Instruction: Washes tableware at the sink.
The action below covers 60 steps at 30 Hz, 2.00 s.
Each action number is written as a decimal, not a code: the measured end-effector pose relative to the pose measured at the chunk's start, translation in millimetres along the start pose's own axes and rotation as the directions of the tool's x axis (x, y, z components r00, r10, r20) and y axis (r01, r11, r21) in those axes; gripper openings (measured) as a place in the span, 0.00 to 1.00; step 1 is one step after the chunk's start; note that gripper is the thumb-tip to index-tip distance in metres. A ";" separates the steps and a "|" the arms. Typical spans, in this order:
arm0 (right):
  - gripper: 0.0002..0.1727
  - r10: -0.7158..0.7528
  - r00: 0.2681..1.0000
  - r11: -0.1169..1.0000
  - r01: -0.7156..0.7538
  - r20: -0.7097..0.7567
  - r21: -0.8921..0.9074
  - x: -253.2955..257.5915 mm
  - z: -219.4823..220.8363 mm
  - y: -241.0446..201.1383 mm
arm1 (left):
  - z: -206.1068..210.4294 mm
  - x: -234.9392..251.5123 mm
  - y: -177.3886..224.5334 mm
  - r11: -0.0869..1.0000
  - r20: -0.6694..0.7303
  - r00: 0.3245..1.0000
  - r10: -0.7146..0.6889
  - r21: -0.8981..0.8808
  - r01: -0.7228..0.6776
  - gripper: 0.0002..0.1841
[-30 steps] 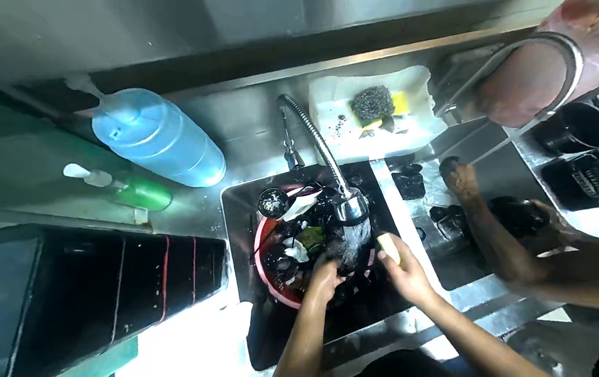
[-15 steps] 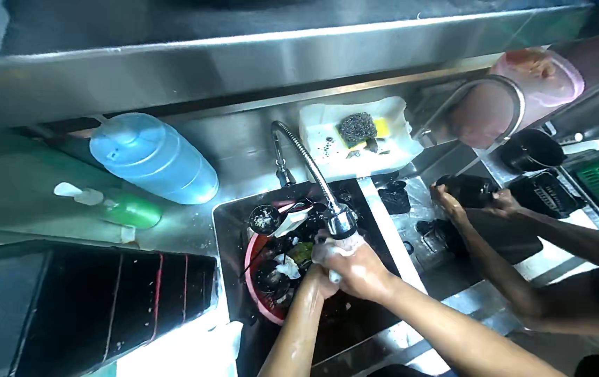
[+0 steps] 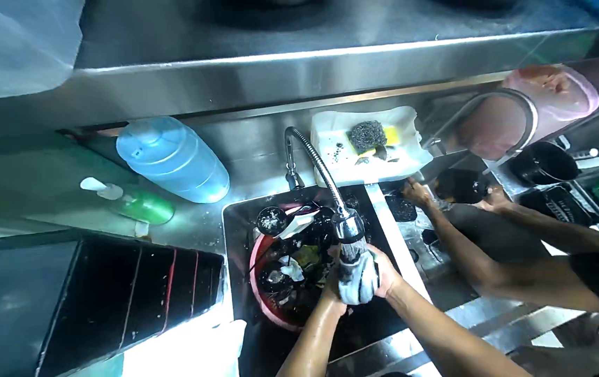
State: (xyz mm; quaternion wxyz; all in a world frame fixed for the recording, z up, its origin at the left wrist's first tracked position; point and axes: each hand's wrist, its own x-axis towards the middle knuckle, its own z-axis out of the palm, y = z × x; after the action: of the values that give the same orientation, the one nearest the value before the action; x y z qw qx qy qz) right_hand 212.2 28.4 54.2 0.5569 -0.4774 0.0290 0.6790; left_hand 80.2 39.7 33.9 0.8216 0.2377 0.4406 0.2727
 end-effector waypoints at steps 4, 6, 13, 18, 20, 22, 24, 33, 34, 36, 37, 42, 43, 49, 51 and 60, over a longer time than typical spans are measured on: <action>0.26 -0.028 0.995 0.998 0.033 -0.099 0.058 -1.0 -12.6 30.0 | 1.1 27.1 -22.9 0.947 -0.387 0.887 0.253 0.288 -0.144 0.12; 0.22 -0.052 0.985 0.996 0.040 -0.166 -0.074 -10.7 -8.2 35.7 | -8.9 44.7 -16.4 0.908 -0.499 0.800 0.333 0.399 -0.129 0.16; 0.21 -0.440 0.898 0.778 0.370 -0.020 -0.508 -30.9 5.6 -31.1 | -38.6 47.4 1.7 0.874 -0.388 0.856 0.341 0.465 -0.137 0.31; 0.23 -0.545 0.823 0.745 0.389 -0.159 -0.542 -20.1 18.1 -28.3 | -11.9 27.7 0.3 0.986 -0.261 0.963 0.061 -0.136 -0.099 0.42; 0.22 -0.635 0.762 0.579 0.361 -0.126 -0.731 -10.6 19.2 -12.2 | -1.5 21.4 -5.8 0.967 -0.139 0.982 0.124 -0.206 -0.151 0.33; 0.17 -0.683 0.723 0.473 0.328 -0.104 -0.818 -8.2 28.2 0.2 | 8.5 16.8 -10.4 0.957 -0.062 0.976 0.208 -0.193 -0.216 0.35; 0.14 -0.664 0.736 0.501 0.307 -0.132 -0.809 -7.7 40.8 7.8 | 11.7 16.2 -14.3 0.965 -0.054 0.971 0.233 -0.111 -0.237 0.37; 0.22 0.007 0.970 0.206 0.237 0.243 -0.950 -27.2 58.7 -6.9 | -21.6 24.1 30.5 0.986 -0.022 0.986 0.165 -0.025 -0.165 0.27; 0.23 0.071 0.950 0.074 0.298 0.303 -0.952 -29.6 56.9 -9.5 | -24.9 24.8 33.3 0.984 -0.051 0.983 0.174 -0.024 -0.176 0.26; 0.28 0.157 0.927 -0.212 0.369 0.341 -0.905 -32.5 55.4 -12.7 | -25.9 25.4 32.4 0.979 -0.121 0.971 0.205 0.015 -0.204 0.26; 0.28 0.174 0.928 -0.290 0.367 0.329 -0.884 -33.6 56.2 -12.6 | -26.0 24.7 29.8 0.974 -0.129 0.966 0.224 0.038 -0.221 0.26; 0.19 -0.189 0.915 0.111 0.380 0.356 -0.918 -28.7 60.2 0.3 | -23.0 19.4 23.8 0.968 -0.003 0.970 0.244 -0.063 -0.243 0.36; 0.19 -0.203 0.916 0.157 0.380 0.347 -0.911 -29.4 60.4 4.5 | -23.0 18.7 24.7 0.966 0.006 0.967 0.253 -0.056 -0.253 0.37; 0.24 0.152 0.850 -0.578 0.491 0.505 -0.652 -31.1 33.1 -6.9 | -23.7 10.8 53.2 0.984 -0.148 0.975 0.167 0.079 -0.157 0.26; 0.26 0.162 0.884 -0.748 0.399 0.438 -0.530 -31.6 38.7 -14.3 | -22.8 10.2 57.6 0.990 -0.173 0.978 0.118 0.100 -0.102 0.26; 0.25 0.032 0.956 0.584 0.218 0.291 -0.782 -33.3 59.9 10.6 | -26.5 19.1 49.4 0.769 -0.121 0.805 0.581 0.406 -0.494 0.29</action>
State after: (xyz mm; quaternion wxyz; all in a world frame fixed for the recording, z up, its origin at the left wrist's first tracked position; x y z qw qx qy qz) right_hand 164.5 34.3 104.1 0.3132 -0.5797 -0.3843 0.6466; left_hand 54.6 92.7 40.4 0.5916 0.4639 0.4907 0.4405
